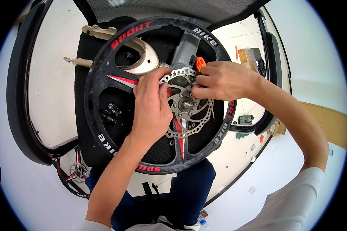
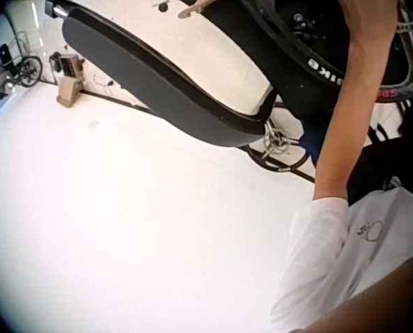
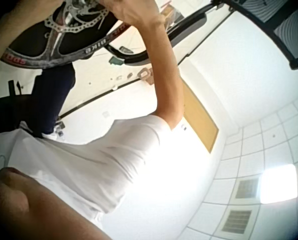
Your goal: The person assembles a bicycle wheel by attaching the disc brake rotor to the hub using an Allen key. They position the rotor, insert bolts, and tighten them while seated on the floor.
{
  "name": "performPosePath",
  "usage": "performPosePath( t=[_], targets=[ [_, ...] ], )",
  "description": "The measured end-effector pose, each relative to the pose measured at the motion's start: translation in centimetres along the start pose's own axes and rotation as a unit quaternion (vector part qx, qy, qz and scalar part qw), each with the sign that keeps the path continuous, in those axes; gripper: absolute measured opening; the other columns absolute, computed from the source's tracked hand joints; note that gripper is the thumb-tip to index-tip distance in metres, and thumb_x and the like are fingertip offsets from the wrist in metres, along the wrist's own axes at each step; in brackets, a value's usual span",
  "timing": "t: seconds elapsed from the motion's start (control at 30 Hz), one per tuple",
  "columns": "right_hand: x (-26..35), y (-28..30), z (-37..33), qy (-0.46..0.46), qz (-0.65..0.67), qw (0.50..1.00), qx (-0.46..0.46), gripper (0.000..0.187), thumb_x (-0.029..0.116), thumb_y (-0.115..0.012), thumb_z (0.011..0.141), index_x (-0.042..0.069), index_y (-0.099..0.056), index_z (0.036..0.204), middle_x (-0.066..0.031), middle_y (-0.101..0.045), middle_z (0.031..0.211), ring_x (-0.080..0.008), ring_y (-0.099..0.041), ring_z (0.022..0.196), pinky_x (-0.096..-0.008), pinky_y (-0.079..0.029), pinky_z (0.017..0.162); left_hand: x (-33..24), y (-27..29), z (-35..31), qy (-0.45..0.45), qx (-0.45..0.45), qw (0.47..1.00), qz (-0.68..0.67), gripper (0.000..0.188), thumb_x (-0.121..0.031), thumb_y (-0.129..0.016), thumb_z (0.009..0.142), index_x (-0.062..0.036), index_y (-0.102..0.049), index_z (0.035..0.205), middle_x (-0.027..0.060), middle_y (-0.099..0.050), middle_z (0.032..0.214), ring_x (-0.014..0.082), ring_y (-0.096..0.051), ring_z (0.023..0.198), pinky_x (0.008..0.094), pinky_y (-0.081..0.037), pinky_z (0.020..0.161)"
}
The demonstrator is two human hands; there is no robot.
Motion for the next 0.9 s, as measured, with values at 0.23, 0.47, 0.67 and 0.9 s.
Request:
performPosePath(
  t=[0.23,0.47,0.67,0.9],
  targets=[
    [0.1,1.3,2.0,0.151,-0.056,0.986,0.045,0.014,0.017,-0.064,0.081,0.012,-0.055,0.09,-0.0021,-0.053,0.072,-0.0212,-0.06,0.073,-0.0329,-0.051,0.065,-0.4,0.0,0.2,-0.01,0.002,1.0,0.005,0.029,-0.001,-0.049,0.095,-0.0012,-0.054,0.124,0.016,-0.061,0.118,0.0356,-0.055,0.111,0.0466,-0.039,0.097],
    [0.2,-0.8,0.0,0.006,-0.007,1.0,0.021,0.012,0.016,-0.059,0.084,0.011,-0.053,0.093,-0.0042,-0.054,0.071,-0.0234,-0.062,0.07,-0.0351,-0.053,0.062,-0.3,-0.3,0.1,-0.001,0.002,1.0,0.011,0.029,-0.001,-0.048,0.095,-0.0014,-0.054,0.124,0.0158,-0.061,0.119,0.0351,-0.056,0.112,0.0462,-0.038,0.099],
    [0.7,-1.2,-0.9,-0.13,0.033,0.991,-0.018,0.017,0.018,-0.059,0.085,0.008,-0.052,0.096,-0.0081,-0.056,0.071,-0.0267,-0.064,0.065,-0.0373,-0.052,0.057,-0.5,0.0,0.0,-0.006,-0.02,1.0,0.007,0.027,-0.001,-0.049,0.096,-0.0018,-0.056,0.121,0.0153,-0.063,0.115,0.0347,-0.057,0.108,0.0457,-0.04,0.098],
    [1.1,-2.1,-1.8,-0.275,0.089,0.957,-0.027,0.021,0.011,-0.061,0.082,0.007,-0.053,0.1,-0.0101,-0.059,0.075,-0.0282,-0.068,0.07,-0.0393,-0.053,0.06,-0.4,0.0,0.0,-0.013,-0.031,0.999,0.003,0.026,-0.001,-0.049,0.095,-0.0007,-0.056,0.12,0.0156,-0.063,0.114,0.0353,-0.058,0.107,0.0459,-0.04,0.098]
  ],
)
Point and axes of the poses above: each hand's wrist, its own z-axis towards the middle knuckle, its own y-axis out of the back of the hand, x = y × z, the point moved 9 cm from there along z, towards the middle knuckle
